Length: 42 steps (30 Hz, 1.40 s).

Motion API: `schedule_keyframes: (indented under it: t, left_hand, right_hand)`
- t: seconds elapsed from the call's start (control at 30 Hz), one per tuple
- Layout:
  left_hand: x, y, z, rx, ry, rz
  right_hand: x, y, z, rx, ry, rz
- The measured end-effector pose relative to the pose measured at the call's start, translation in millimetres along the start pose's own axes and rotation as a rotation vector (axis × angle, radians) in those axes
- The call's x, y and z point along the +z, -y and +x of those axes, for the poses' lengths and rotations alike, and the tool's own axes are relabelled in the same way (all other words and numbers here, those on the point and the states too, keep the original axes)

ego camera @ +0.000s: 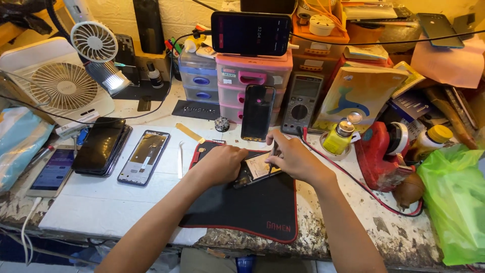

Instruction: Reassembling a mobile phone by installing the battery and connecting internal ribbon cables on a repair bench.

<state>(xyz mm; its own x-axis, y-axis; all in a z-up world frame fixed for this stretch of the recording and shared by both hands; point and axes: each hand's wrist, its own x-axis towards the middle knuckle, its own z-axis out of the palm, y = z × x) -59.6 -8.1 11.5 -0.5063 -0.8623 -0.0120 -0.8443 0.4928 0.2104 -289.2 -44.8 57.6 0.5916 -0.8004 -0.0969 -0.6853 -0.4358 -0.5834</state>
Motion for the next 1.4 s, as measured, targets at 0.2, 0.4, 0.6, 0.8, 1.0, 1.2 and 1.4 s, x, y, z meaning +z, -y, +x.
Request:
schedule_keyframes:
  t: [0.2,0.4,0.6,0.8,1.0,1.2,1.4]
  left_hand:
    - [-35,-31,-29,-0.09,0.192,-0.146]
    - [-24,-67,-36,0.127,0.24,-0.576]
    - [6,-78,-29,0.299,0.165,-0.359]
    - [9,-80,-30,0.33,0.154,-0.336]
    - [28,-92,-22,0.369,0.114,-0.179]
    - [45,-102,-6,0.318,0.088,-0.093]
    - [-39,-66,-21,0.111,0.351,-0.236]
  right_hand:
    - [8,1,7,-0.021,-0.118,-0.041]
    - [37,-3,26,-0.114,-0.204,-0.074]
    - [39,-15,31,-0.174,-0.171,0.006]
    - [47,-22,35,-0.222,-0.162,-0.068]
    - [49,-20,36,-0.197,-0.149,-0.02]
    - [45,-14,32,-0.162,-0.13,0.033]
    - [50,-19,31,-0.212,-0.255,0.055]
